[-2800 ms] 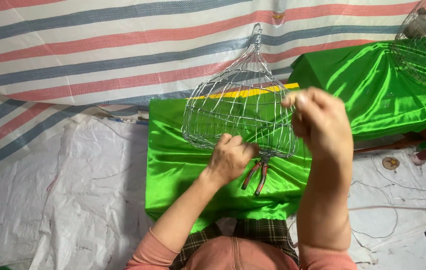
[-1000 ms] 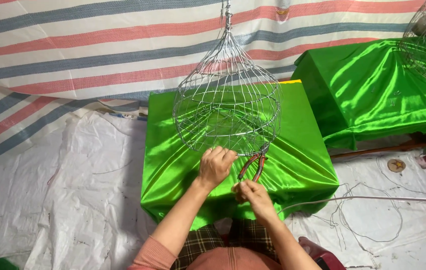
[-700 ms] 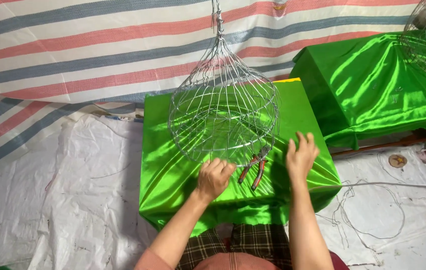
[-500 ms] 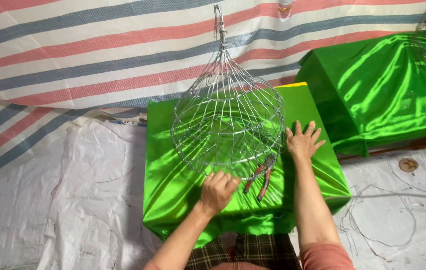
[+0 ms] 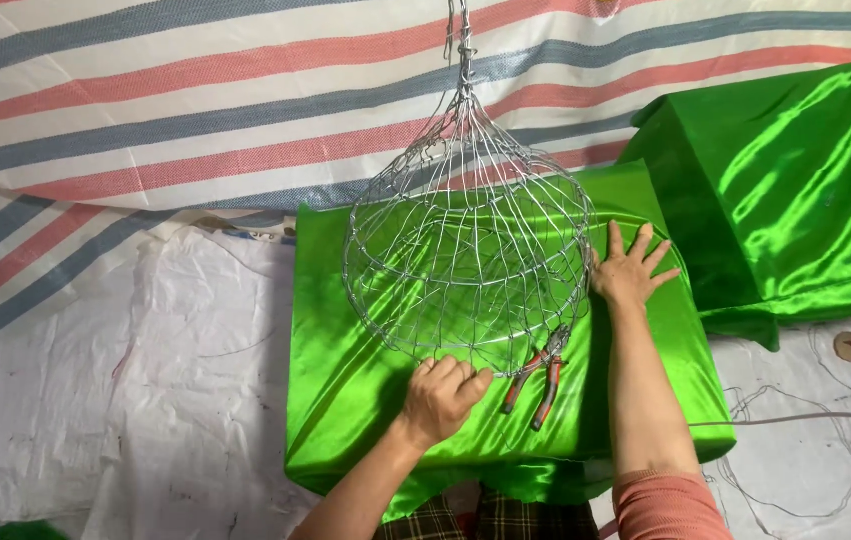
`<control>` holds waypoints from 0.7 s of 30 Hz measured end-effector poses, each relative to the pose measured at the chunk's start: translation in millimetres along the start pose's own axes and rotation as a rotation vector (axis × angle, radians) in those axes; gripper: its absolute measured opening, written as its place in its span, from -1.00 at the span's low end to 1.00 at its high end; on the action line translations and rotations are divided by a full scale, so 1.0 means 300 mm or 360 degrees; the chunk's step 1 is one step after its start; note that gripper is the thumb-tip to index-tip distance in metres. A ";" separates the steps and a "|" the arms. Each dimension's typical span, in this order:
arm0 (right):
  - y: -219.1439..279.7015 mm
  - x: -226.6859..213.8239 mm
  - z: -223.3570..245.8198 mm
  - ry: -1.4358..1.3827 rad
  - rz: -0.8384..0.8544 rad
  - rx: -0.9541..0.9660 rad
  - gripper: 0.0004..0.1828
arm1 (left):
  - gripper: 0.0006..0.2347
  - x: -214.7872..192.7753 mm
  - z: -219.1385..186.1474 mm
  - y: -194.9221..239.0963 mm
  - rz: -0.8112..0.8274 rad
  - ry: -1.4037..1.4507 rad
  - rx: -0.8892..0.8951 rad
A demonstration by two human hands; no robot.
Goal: Assembling a wire mesh cage by bending and securing metal wires with pliers.
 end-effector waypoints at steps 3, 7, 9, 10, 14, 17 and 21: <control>-0.051 0.005 -0.009 -0.0029 -0.0042 -0.0084 -0.21 | -0.77 -0.010 -0.002 -0.010 0.0024 -0.0024 0.0016; -0.017 -0.051 0.017 -0.0129 -0.0130 -0.0149 -0.23 | -0.72 -0.012 -0.001 -0.013 -0.0048 -0.0009 0.0027; 0.053 -0.143 0.013 -0.0385 -0.0383 -0.0204 -0.30 | -0.65 -0.007 -0.003 -0.019 -0.0008 -0.0046 0.0017; 0.146 -0.182 0.034 -0.0382 -0.0392 -0.0201 -0.30 | -0.65 -0.005 -0.004 -0.027 -0.0015 -0.0041 0.0023; 0.512 -0.185 0.080 -0.0346 -0.0219 -0.0064 -0.61 | -0.49 -0.029 0.003 -0.072 -0.0073 -0.0105 0.0035; 0.711 -0.128 0.150 -0.0364 -0.0234 -0.0313 -0.56 | -0.48 -0.004 0.041 -0.055 -0.0219 -0.0046 0.0003; 0.830 -0.209 0.200 -0.0581 -0.0586 -0.0687 -0.45 | -0.51 -0.049 0.061 -0.074 -0.0462 0.0182 -0.0055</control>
Point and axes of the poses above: each hand's wrist, its own y-axis away from the middle knuckle, its own x-axis out of the palm, z = x × y, the point moved 10 cm from there along -y, towards the middle knuckle, and after that the axes turned 5 degrees about -y, right-handed, at the moved point
